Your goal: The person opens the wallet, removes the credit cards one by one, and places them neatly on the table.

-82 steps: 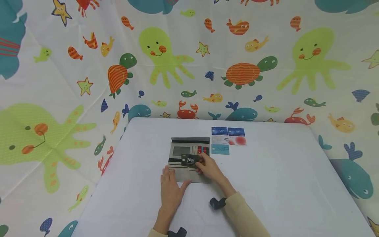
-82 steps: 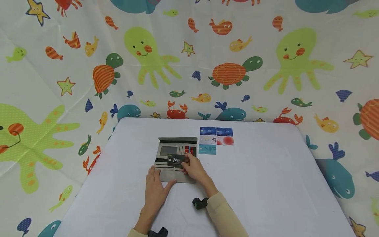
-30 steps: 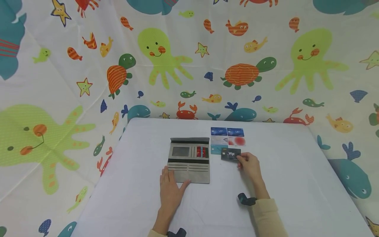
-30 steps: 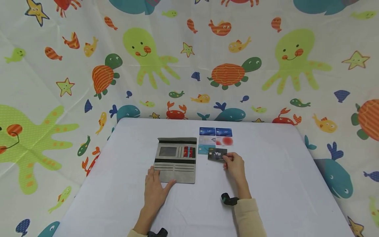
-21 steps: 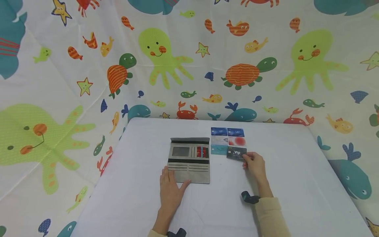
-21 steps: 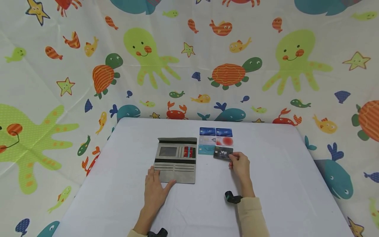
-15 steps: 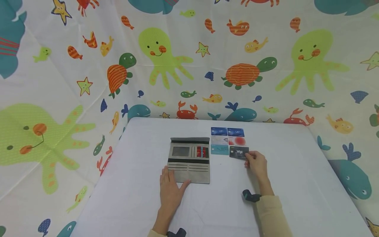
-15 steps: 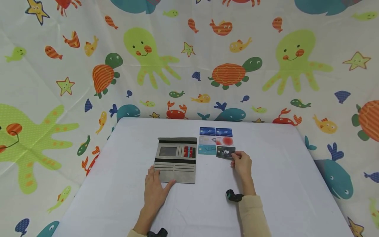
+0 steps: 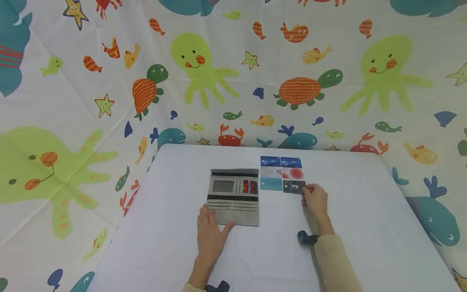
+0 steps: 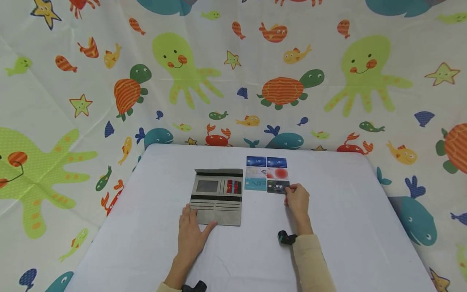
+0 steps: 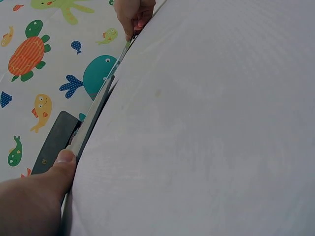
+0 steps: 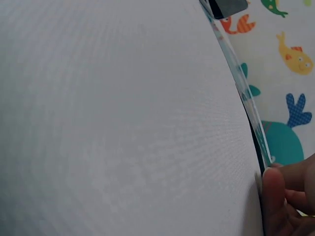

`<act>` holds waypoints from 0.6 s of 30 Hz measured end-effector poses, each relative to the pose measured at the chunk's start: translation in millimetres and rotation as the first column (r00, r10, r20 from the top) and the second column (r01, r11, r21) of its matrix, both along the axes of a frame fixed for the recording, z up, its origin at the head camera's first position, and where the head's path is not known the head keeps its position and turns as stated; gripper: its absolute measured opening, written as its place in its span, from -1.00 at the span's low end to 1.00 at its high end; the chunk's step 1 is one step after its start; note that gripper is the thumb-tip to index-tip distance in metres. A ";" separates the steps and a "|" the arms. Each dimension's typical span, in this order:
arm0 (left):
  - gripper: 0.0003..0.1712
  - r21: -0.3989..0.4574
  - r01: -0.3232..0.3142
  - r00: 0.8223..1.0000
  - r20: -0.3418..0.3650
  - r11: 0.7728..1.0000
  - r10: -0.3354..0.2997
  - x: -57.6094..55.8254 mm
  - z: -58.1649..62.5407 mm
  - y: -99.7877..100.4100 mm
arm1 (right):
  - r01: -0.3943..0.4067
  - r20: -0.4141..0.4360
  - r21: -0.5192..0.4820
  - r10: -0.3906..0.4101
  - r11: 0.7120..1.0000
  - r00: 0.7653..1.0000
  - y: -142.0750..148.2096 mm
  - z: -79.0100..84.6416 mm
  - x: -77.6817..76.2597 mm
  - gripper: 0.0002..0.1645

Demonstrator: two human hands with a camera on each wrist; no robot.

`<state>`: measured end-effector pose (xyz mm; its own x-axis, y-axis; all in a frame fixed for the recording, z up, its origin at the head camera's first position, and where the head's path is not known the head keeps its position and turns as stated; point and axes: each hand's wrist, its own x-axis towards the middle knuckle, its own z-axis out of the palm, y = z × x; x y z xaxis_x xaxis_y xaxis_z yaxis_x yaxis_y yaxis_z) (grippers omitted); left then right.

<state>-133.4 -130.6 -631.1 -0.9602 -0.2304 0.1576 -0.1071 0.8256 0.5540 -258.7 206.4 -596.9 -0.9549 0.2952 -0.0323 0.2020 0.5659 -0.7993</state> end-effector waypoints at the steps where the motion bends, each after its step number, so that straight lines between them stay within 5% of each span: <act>1: 0.11 0.000 0.001 1.000 -0.008 1.000 -0.001 0.0 0.1 -0.1 | -0.001 -0.010 0.006 0.001 1.000 1.000 -0.4 -0.2 -0.4 -0.62; 18: 0.15 -0.015 0.009 0.999 -0.051 1.000 -0.010 -0.3 0.3 -0.6 | 0.000 -0.029 0.087 0.002 0.996 1.000 -3.5 2.4 -3.2 -0.64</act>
